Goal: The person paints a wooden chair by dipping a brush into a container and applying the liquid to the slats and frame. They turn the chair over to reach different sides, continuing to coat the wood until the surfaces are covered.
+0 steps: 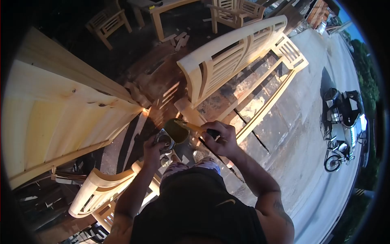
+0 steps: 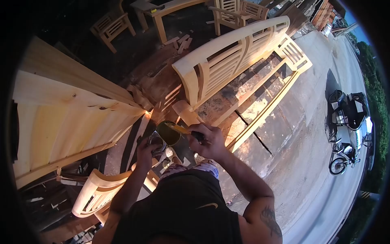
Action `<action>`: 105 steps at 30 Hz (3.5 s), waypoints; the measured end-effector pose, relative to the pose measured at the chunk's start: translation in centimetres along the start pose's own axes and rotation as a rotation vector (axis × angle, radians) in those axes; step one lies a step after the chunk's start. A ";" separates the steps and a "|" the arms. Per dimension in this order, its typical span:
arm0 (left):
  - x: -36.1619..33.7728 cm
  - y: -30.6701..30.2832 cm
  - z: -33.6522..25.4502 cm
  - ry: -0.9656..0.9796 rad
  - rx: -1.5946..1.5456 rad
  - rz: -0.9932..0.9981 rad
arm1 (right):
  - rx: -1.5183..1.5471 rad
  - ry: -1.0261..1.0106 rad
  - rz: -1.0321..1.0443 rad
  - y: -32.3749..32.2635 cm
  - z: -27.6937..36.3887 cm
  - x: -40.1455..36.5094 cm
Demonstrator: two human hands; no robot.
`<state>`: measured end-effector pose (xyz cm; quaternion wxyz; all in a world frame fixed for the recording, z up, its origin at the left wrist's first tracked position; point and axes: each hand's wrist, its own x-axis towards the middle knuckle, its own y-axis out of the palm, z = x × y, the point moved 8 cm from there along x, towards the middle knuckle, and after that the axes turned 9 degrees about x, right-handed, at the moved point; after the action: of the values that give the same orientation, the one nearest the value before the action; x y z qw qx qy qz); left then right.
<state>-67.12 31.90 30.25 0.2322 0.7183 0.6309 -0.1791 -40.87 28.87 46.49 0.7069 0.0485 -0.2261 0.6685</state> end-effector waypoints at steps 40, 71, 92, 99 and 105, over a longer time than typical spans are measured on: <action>17.1 4.8 0.9 -0.249 0.622 0.267 | 0.827 0.839 -1.243 -9.5 -30.2 -21.5; 30.7 5.7 -1.2 -0.133 0.812 0.584 | -0.615 0.937 -0.619 -2.3 -36.0 -9.4; 30.8 7.8 -0.5 -0.108 0.866 0.642 | -0.287 0.909 -0.844 -4.3 -35.6 -7.4; 31.0 8.5 -0.7 -0.118 0.836 0.656 | -0.519 1.021 -0.854 -7.6 -34.5 -21.6; 30.8 7.5 -0.5 -0.143 0.785 0.632 | -0.921 1.121 -0.689 -10.4 -31.2 -20.0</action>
<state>-55.36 56.81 14.49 0.0299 0.8931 0.2504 -0.3725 -22.99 20.87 13.38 0.8307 -0.5240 -0.0629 0.1773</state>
